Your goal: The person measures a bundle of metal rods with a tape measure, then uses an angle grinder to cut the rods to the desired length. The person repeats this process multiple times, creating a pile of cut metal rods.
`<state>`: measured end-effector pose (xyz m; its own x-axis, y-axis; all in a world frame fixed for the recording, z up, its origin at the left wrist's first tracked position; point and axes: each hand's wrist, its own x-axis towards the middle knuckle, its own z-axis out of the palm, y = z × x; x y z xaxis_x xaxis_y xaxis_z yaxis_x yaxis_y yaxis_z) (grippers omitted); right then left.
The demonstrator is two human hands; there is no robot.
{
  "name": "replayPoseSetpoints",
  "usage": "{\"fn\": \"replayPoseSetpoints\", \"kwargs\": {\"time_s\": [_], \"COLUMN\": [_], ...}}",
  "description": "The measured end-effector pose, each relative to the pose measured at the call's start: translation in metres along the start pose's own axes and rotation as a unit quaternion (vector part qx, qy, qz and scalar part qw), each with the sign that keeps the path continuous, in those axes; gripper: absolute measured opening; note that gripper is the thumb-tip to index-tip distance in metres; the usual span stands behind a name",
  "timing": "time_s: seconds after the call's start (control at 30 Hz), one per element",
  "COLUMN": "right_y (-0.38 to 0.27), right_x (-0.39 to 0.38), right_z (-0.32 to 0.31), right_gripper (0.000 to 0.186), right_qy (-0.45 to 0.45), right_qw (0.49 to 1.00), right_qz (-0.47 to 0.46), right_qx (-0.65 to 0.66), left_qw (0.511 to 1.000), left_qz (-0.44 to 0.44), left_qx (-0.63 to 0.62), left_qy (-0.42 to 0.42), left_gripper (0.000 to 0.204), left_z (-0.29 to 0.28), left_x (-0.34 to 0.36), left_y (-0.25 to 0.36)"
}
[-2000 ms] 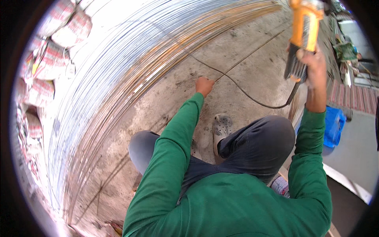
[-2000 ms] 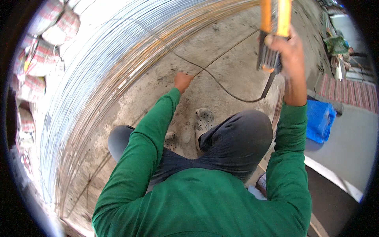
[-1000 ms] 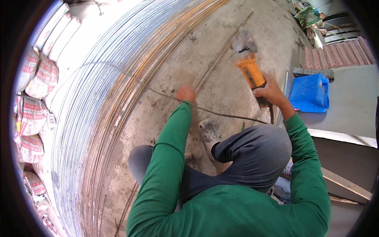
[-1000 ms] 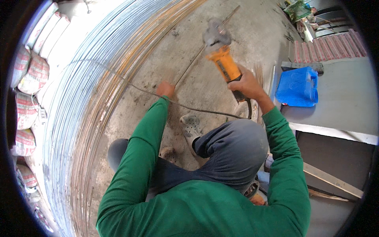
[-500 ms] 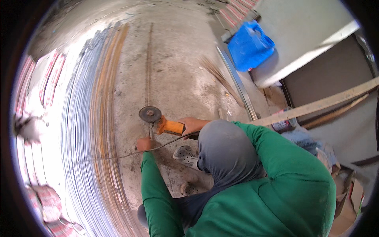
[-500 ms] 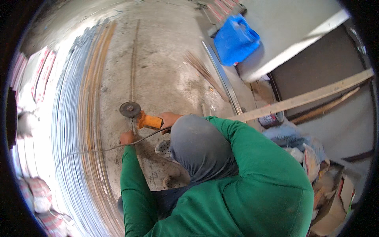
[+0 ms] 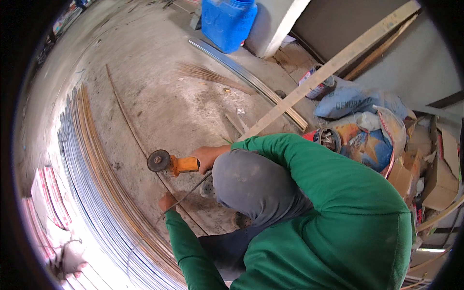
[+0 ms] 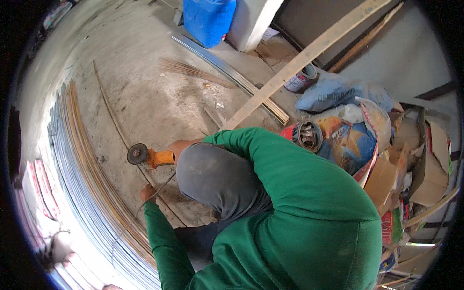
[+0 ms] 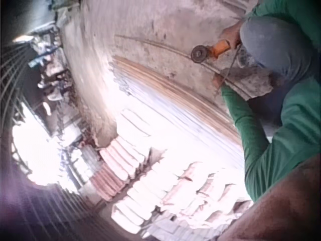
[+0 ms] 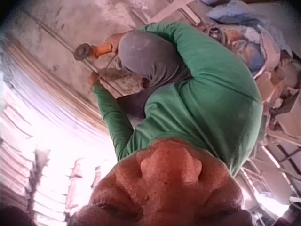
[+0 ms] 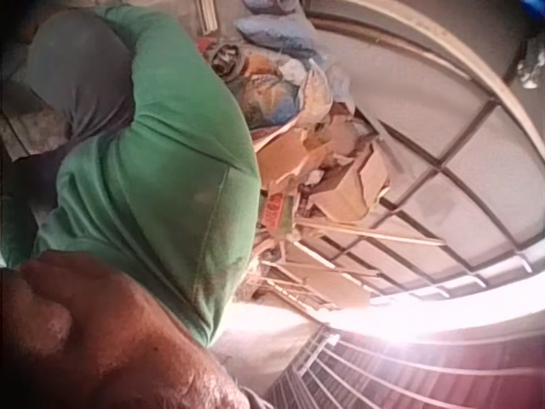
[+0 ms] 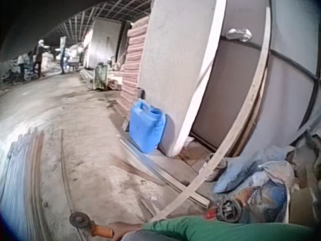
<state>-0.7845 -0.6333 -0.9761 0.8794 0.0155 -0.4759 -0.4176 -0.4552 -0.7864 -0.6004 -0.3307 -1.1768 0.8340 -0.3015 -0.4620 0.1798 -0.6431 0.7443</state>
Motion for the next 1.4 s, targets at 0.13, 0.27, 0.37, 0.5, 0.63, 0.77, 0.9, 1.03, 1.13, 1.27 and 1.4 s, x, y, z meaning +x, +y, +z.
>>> {"fn": "replayPoseSetpoints", "kwargs": {"time_s": [0.13, 0.27, 0.37, 0.5, 0.63, 0.77, 0.9, 1.03, 1.13, 1.27, 1.4], "right_y": [0.033, 0.050, 0.066, 0.087, 0.089, 0.104, 0.111, 0.116, 0.119, 0.132, 0.132], "right_x": [-0.014, -0.020, -0.027, -0.036, -0.027, -0.022, -0.019, -0.018, -0.023, -0.033, -0.039], "right_z": [0.017, 0.032, 0.040, 0.046, 0.047, 0.048, 0.052, 0.059, 0.068, 0.069, 0.073], "right_gripper": [0.063, 0.063, 0.064, 0.064, 0.064, 0.065, 0.067, 0.069, 0.067, 0.065, 0.065], "right_qy": [0.046, 0.090, 0.125, 0.173, 0.204, 0.218, 0.258, 0.279, 0.313, 0.372, 0.365], "right_qw": [0.998, 0.994, 0.989, 0.978, 0.972, 0.966, 0.961, 0.953, 0.942, 0.924, 0.923], "right_qz": [0.034, 0.055, 0.077, 0.110, 0.109, 0.127, 0.089, 0.105, 0.109, 0.091, 0.124], "right_qx": [0.023, 0.030, 0.034, 0.040, 0.035, 0.059, 0.041, 0.044, 0.054, 0.016, 0.007], "left_qw": [0.975, 0.961, 0.961, 0.958, 0.957, 0.963, 0.968, 0.954, 0.953, 0.945, 0.936], "left_qz": [-0.120, -0.149, -0.131, -0.139, -0.126, -0.132, -0.131, -0.131, -0.145, -0.160, -0.178], "left_qx": [-0.184, -0.232, -0.239, -0.251, -0.258, -0.234, -0.210, -0.262, -0.254, -0.273, -0.291], "left_qy": [-0.015, -0.020, -0.048, -0.021, -0.028, -0.019, -0.043, -0.067, -0.079, -0.076, -0.091], "left_gripper": [0.027, 0.024, 0.023, 0.026, 0.023, 0.025, 0.027, 0.030, 0.029, 0.025, 0.025], "left_z": [0.011, -0.001, -0.007, 0.011, -0.006, 0.001, -0.008, -0.009, -0.018, -0.027, -0.037], "left_x": [-0.026, -0.026, -0.024, -0.035, -0.031, -0.042, -0.043, -0.037, -0.034, -0.025, -0.018], "left_y": [0.034, 0.028, 0.026, 0.043, 0.025, 0.046, 0.050, 0.040, 0.036, 0.025, 0.016]}}
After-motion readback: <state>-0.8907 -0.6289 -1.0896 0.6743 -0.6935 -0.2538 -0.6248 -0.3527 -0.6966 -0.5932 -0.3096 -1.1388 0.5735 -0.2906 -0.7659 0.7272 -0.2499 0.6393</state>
